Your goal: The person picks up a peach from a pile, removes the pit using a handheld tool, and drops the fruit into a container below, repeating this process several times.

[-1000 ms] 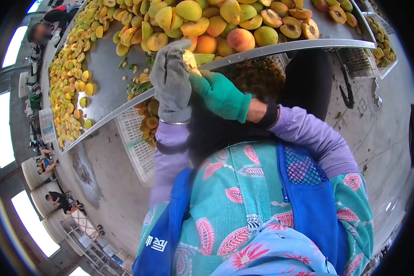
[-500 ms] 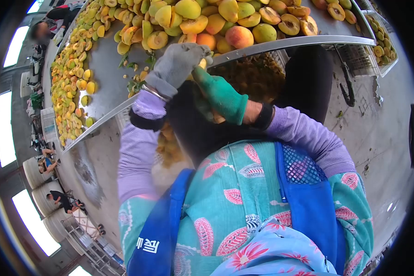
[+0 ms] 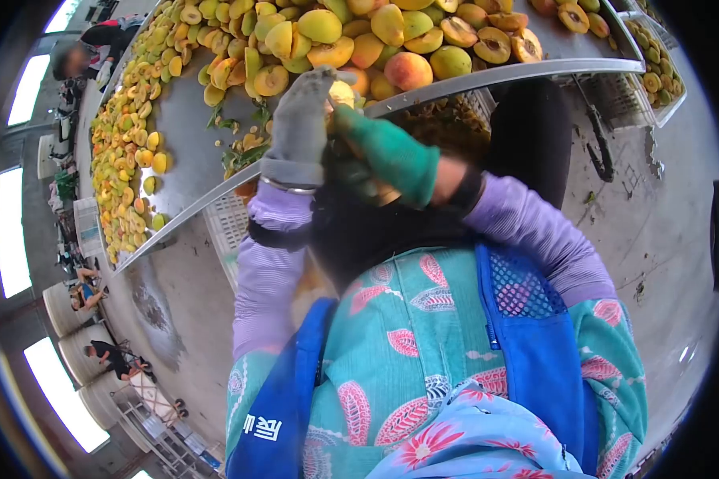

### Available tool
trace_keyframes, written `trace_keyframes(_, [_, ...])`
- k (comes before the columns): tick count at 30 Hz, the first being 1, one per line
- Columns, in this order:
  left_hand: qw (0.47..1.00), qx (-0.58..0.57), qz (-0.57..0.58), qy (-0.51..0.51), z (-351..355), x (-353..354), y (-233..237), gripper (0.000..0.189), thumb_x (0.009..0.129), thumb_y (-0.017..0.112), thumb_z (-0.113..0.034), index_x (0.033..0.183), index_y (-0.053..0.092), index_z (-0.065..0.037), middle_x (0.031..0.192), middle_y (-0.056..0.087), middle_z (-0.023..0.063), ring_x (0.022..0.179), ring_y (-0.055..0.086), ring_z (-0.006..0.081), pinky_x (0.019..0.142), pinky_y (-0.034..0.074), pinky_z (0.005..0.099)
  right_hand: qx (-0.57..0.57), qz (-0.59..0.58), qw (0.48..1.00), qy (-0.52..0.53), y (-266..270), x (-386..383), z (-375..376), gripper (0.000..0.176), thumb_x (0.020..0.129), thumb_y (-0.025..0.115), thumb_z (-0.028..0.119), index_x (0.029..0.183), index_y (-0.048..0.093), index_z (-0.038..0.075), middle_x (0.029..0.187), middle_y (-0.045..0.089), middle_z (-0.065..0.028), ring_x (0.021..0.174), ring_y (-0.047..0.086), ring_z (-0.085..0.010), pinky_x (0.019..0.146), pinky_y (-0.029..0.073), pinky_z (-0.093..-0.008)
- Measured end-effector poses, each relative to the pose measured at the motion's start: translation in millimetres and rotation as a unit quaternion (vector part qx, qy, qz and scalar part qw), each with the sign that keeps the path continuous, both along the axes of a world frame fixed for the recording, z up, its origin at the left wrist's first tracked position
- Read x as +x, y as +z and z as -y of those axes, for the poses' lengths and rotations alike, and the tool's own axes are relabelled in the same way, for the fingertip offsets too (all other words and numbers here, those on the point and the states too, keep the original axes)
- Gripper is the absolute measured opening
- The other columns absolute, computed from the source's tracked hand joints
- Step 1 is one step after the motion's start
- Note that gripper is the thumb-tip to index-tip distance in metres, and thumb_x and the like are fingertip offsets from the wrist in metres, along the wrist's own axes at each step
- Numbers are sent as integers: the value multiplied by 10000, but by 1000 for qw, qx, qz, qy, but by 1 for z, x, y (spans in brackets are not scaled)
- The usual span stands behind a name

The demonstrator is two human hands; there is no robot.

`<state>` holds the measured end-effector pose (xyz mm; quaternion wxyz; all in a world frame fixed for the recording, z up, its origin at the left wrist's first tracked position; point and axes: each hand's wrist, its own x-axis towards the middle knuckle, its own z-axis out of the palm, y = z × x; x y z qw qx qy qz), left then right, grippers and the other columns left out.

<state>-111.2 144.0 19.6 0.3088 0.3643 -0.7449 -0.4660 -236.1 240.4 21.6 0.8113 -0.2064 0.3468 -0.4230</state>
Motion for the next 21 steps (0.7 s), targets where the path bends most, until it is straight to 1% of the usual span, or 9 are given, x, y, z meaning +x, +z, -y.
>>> trace_keyframes(2, [998, -46, 17, -34, -20, 1, 18, 176, 913, 537, -31, 1065, 624, -20, 945, 661, 110, 887, 652, 180, 829, 541, 295, -61, -16, 995, 82, 4, -31, -3, 472, 955, 457, 575, 763, 473, 144, 563, 399, 33, 417, 340, -89, 374, 272, -240])
trace_keyframes(5, [983, -177, 42, -35, -21, 5, 17, 173, 922, 515, -13, 1047, 634, -23, 957, 664, 109, 865, 658, 181, 778, 555, 290, -197, -128, 972, -21, -27, -17, 4, 474, 957, 479, 540, 841, 540, 85, 615, 480, -15, 499, 458, -111, 444, 369, -250])
trace_keyframes(8, [997, -31, -34, 62, -20, -7, 5, 164, 941, 518, -76, 1019, 644, -7, 943, 673, 108, 791, 671, 183, 683, 569, 292, -236, -282, 915, -164, -33, 19, -6, 506, 981, 441, 489, 945, 565, 0, 678, 570, -99, 572, 563, -164, 498, 461, -312])
trace_keyframes(9, [970, 130, -148, 138, -17, -11, -7, 201, 961, 503, -118, 1008, 656, 3, 910, 677, 107, 716, 673, 182, 610, 567, 296, -138, -232, 956, -114, -24, 18, -7, 481, 978, 438, 477, 947, 559, 12, 687, 575, -105, 567, 563, -168, 485, 459, -327])
trace_keyframes(12, [986, 35, -39, 156, -27, -23, 14, 242, 968, 504, -165, 1004, 658, 19, 880, 678, 107, 691, 671, 185, 598, 565, 292, -69, -184, 980, -9, 16, -10, -6, 441, 967, 436, 471, 949, 542, 44, 690, 564, -104, 533, 545, -175, 441, 441, -346])
trace_keyframes(13, [995, -51, 33, 73, -15, -18, 13, 246, 966, 515, -166, 1003, 660, 30, 873, 677, 101, 709, 664, 179, 634, 556, 292, -80, -185, 979, 20, 19, -14, -10, 433, 963, 436, 474, 948, 537, 53, 686, 556, -101, 518, 536, -177, 425, 433, -348])
trace_keyframes(16, [987, 95, 38, -126, 18, -9, 21, 258, 962, 531, -187, 997, 662, 33, 867, 676, 89, 739, 658, 166, 690, 542, 286, 22, -122, 990, -61, 23, 7, -6, 363, 977, 421, 428, 910, 540, 92, 594, 472, -7, 353, 387, -106, 316, 324, -258])
trace_keyframes(17, [973, 142, 101, -150, 20, -10, 28, 266, 969, 525, -199, 980, 666, 25, 849, 671, 78, 747, 647, 157, 731, 526, 276, 99, 13, 994, -55, 27, 9, -5, 328, 971, 424, 427, 896, 503, 118, 557, 428, 13, 363, 378, -100, 327, 322, -250])
trace_keyframes(21, [970, 239, -39, 38, -3, -30, 34, 339, 985, 508, -292, 978, 653, 14, 860, 658, 93, 721, 647, 164, 655, 542, 287, 81, 37, 993, -80, 29, 11, -6, 322, 969, 440, 434, 876, 480, 128, 569, 426, 8, 400, 409, -107, 351, 338, -264])
